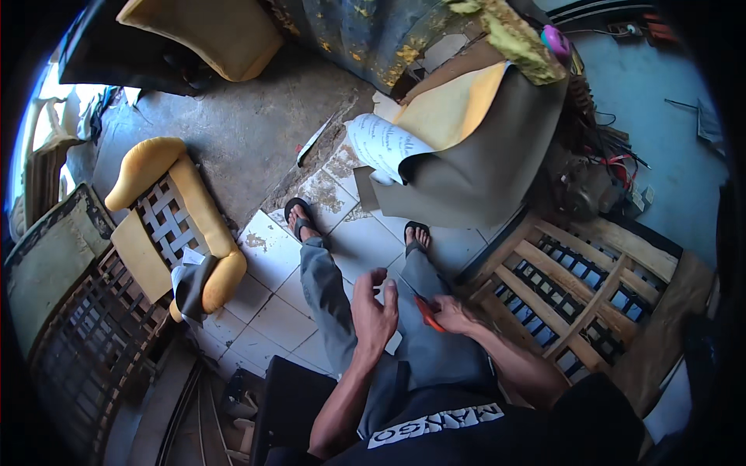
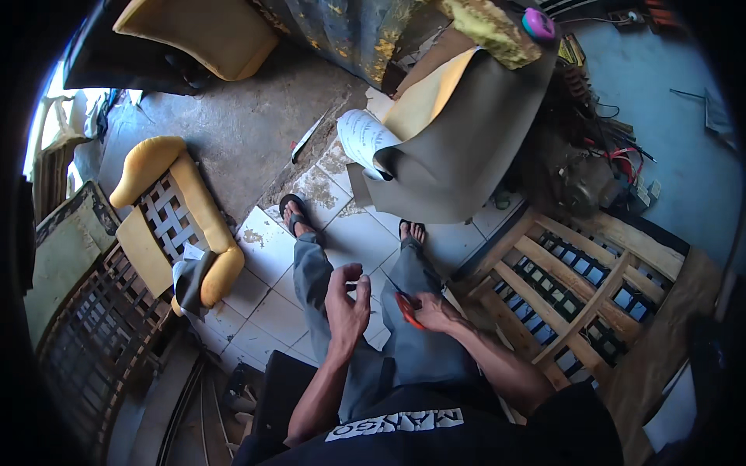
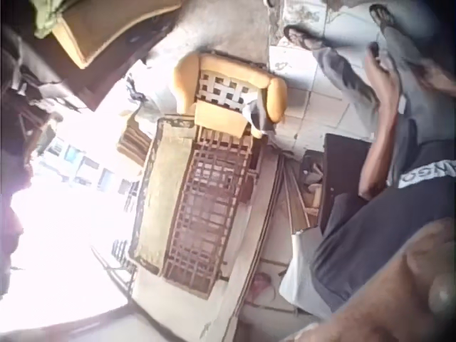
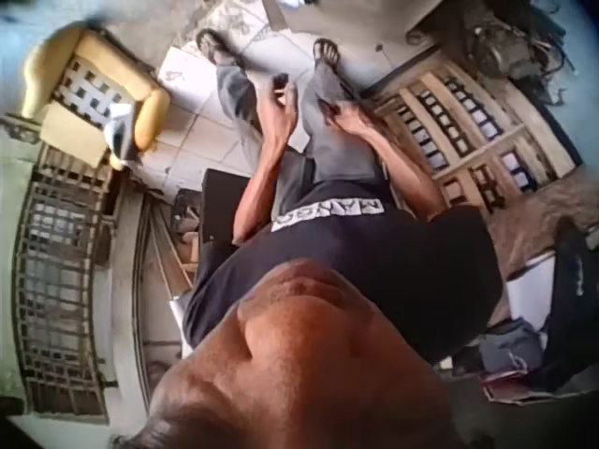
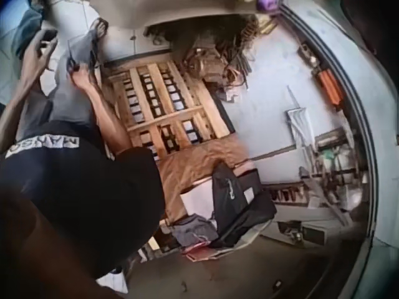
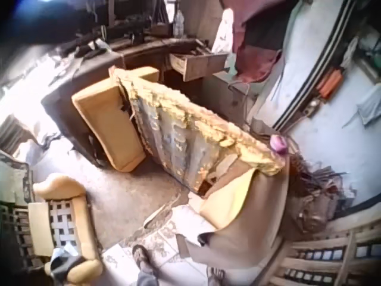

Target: The person cuts a piece of upholstery fabric using shears and then wraps it around a foam chair component while checking the fit.

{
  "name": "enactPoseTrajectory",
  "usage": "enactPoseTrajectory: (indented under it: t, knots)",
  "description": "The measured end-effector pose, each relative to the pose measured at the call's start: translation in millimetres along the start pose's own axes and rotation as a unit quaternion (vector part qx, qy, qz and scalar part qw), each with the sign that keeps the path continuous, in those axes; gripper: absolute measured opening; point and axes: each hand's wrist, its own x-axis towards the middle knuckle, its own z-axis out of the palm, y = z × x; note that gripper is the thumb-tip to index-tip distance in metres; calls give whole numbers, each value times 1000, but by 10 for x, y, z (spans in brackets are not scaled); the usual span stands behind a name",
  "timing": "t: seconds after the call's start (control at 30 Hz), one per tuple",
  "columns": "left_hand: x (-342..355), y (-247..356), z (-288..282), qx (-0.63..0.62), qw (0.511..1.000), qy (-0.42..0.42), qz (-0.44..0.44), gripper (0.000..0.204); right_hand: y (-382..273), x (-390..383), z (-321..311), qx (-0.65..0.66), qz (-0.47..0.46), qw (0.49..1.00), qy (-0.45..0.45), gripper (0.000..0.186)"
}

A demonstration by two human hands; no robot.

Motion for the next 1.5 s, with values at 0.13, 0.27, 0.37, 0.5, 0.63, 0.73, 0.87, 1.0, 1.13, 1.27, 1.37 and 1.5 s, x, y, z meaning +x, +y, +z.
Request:
enactPoseTrajectory:
  t: [0.13, 0.27, 0.37, 0.5, 0.63, 0.73, 0.87, 1.0, 1.13, 1.27, 1.37, 1.5]
  knots:
    - [-44, 740, 744, 108, 957, 74, 261, 59, 352, -880, -680, 7, 5, 997, 77, 32]
    - [264, 716, 995, 196, 899, 162, 356, 75, 380, -1103, -865, 157, -126, 969, 145, 28]
    - [503, 811, 920, 242, 857, 165, 424, 69, 173, -1236, -1087, 167, -181, 956, 161, 29]
    - [576, 983, 1003, 257, 840, 101, 468, 64, 234, -1115, -1398, 118, -235, 945, 197, 31]
    - [603, 1007, 1081, 329, 828, 115, 439, 38, 154, -1079, -1647, 96, -301, 926, 208, 46]
    - [547, 1022, 1088, 305, 839, 125, 433, 12, 166, -1047, -1813, 37, -315, 924, 212, 56]
    - [420, 941, 986, 299, 849, 137, 415, 13, 130, -1032, -2056, -38, -294, 937, 185, 66]
    - [376, 894, 912, 313, 832, 149, 434, 12, 50, -927, -2099, -44, -322, 931, 163, 80]
    - [308, 906, 878, 331, 830, 158, 420, 10, -90, -839, -2011, -45, -327, 930, 161, 78]
    - [308, 902, 896, 313, 825, 156, 444, 10, -217, -801, -1944, -25, -314, 935, 163, 88]
    - [281, 904, 914, 299, 837, 164, 427, 12, -342, -809, -1919, -1, -347, 919, 189, 71]
    - [281, 891, 937, 282, 850, 156, 417, 14, -470, -827, -1928, 21, -347, 921, 175, 63]
